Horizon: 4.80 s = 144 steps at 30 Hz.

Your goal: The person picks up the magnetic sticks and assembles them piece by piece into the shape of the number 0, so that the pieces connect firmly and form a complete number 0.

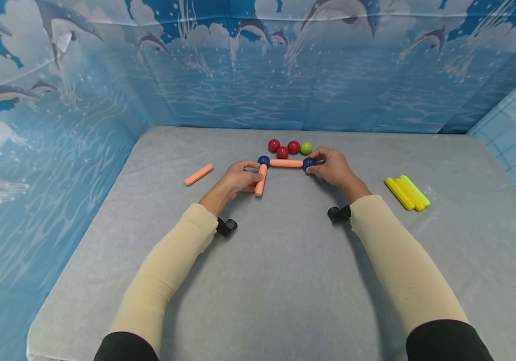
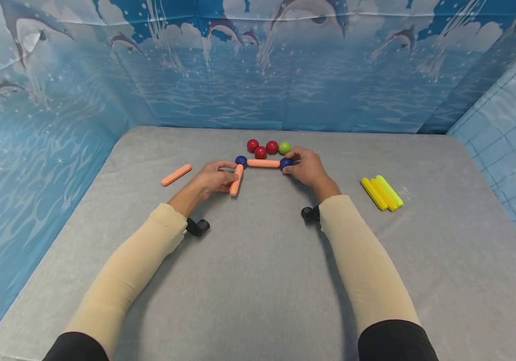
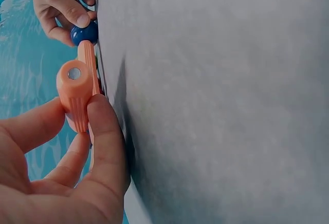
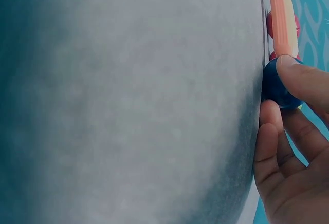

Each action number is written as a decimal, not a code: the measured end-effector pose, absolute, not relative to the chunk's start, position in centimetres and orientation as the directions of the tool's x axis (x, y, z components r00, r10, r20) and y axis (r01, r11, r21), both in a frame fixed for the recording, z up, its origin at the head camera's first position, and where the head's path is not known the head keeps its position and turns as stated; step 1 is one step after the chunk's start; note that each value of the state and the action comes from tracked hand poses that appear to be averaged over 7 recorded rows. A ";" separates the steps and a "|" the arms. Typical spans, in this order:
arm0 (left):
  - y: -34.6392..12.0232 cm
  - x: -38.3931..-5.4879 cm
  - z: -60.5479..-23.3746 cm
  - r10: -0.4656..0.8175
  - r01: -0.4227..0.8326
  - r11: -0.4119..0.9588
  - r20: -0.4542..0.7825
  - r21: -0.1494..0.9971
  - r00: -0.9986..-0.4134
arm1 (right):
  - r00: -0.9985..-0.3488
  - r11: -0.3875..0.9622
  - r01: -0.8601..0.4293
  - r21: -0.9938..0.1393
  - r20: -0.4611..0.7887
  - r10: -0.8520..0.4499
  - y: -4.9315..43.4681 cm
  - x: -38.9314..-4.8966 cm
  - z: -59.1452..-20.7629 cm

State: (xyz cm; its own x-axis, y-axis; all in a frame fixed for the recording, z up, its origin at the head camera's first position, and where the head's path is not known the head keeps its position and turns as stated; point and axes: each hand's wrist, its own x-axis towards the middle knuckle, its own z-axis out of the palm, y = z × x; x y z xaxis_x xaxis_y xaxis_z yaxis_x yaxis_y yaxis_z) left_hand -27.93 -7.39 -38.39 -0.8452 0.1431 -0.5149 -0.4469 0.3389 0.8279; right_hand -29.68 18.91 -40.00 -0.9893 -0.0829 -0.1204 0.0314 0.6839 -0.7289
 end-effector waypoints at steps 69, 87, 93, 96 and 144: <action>-7.7 -31.4 -38.8 0.312 0.072 0.638 -0.172 0.767 -0.934 | -0.988 0.717 -0.005 -0.697 -0.108 -0.111 19.4 -28.6 -39.9; -7.5 -32.3 -39.3 0.350 0.036 0.628 -0.241 0.778 -0.905 | -0.983 0.770 -0.023 -0.638 -0.125 -0.133 19.7 -28.7 -39.8; -7.4 -32.4 -39.3 0.334 0.020 0.634 -0.251 0.773 -0.908 | -0.985 0.776 -0.030 -0.630 -0.114 -0.130 19.6 -28.7 -39.8; -7.3 -32.4 -39.3 0.327 0.014 0.638 -0.254 0.770 -0.910 | -0.985 0.779 -0.033 -0.626 -0.112 -0.132 19.6 -28.7 -39.8; -7.6 -32.6 -39.7 0.312 -0.056 0.578 -0.284 0.814 -0.907 | -0.970 0.934 -0.230 -0.274 -0.013 -0.243 12.4 -32.9 -38.2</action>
